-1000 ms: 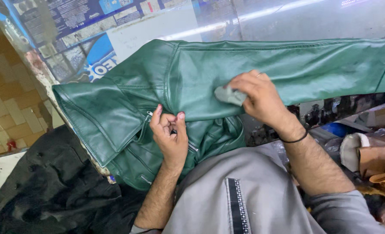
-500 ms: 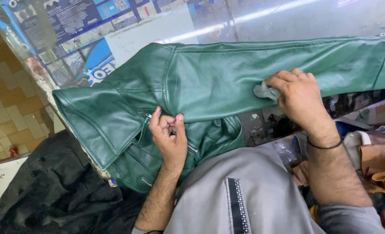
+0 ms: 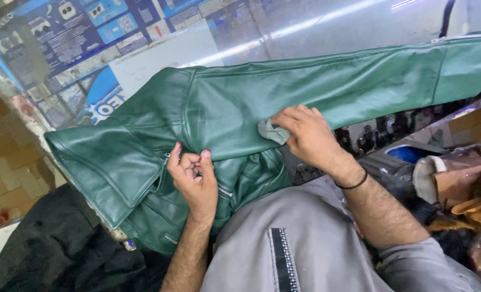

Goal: The person wipes the surface of a green leather jacket with a cloth, focusing on the sleeves and cuffs. They repeatedly rub the fabric to remove dirt or polish the material, adjusting the jacket's position on the workbench as needed.

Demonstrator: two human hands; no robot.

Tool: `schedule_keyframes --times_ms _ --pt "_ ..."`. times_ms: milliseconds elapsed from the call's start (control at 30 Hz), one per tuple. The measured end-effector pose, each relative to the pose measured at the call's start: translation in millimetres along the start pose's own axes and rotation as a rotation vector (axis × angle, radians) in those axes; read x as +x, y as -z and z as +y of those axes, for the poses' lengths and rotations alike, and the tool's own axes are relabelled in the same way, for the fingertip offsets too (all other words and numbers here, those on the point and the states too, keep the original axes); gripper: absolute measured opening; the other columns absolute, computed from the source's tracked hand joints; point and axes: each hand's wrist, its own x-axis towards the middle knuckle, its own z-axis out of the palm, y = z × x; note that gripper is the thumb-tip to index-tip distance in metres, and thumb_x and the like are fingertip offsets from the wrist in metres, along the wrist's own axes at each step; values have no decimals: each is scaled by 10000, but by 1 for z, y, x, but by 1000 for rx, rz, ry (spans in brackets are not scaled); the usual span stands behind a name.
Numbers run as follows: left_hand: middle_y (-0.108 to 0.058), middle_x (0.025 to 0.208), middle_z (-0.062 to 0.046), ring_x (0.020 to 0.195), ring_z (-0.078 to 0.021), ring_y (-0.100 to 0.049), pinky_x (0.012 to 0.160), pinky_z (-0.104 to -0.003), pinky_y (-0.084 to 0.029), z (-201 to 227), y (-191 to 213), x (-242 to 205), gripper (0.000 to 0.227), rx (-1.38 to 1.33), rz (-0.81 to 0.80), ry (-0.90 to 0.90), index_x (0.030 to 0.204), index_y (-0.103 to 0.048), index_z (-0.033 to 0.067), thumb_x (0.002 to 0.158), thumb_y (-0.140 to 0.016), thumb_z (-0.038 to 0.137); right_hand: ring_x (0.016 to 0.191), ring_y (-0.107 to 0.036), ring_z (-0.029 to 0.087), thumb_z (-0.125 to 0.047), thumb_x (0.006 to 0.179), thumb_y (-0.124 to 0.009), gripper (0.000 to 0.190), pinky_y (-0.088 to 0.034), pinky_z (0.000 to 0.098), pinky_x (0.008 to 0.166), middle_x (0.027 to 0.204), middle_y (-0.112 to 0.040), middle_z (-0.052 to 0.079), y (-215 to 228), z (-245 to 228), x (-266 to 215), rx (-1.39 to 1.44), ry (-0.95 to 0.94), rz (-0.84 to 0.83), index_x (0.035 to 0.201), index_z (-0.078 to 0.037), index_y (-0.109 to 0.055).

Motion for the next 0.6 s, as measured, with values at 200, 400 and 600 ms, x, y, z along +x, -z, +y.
schedule_keyframes --times_ms 200,400,600 --pt "-578 905 -41 760 -68 -544 643 -206 -465 -2 -1 0 570 -15 6 0 1489 -343 -30 1025 -674 -7 1083 -621 352 -30 808 -692 408 -486 479 893 1130 -658 112 38 56 -54 -300 -355 261 1211 -86 -683" --pt "-572 915 -35 777 -71 -544 679 -209 -482 -1 -1 2 572 -10 -6 -22 1502 -339 -23 1039 -675 5 1107 -605 371 17 838 -652 374 -492 481 960 1156 -631 115 31 56 -55 -71 -50 367 1202 -71 -642" --pt "-565 895 -31 754 -61 -530 664 -205 -466 2 -2 2 589 -29 -24 8 1521 -332 -2 1042 -674 29 1039 -581 339 50 754 -641 484 -452 467 874 1102 -654 75 21 41 -6 -250 -93 313 1208 -106 -700"
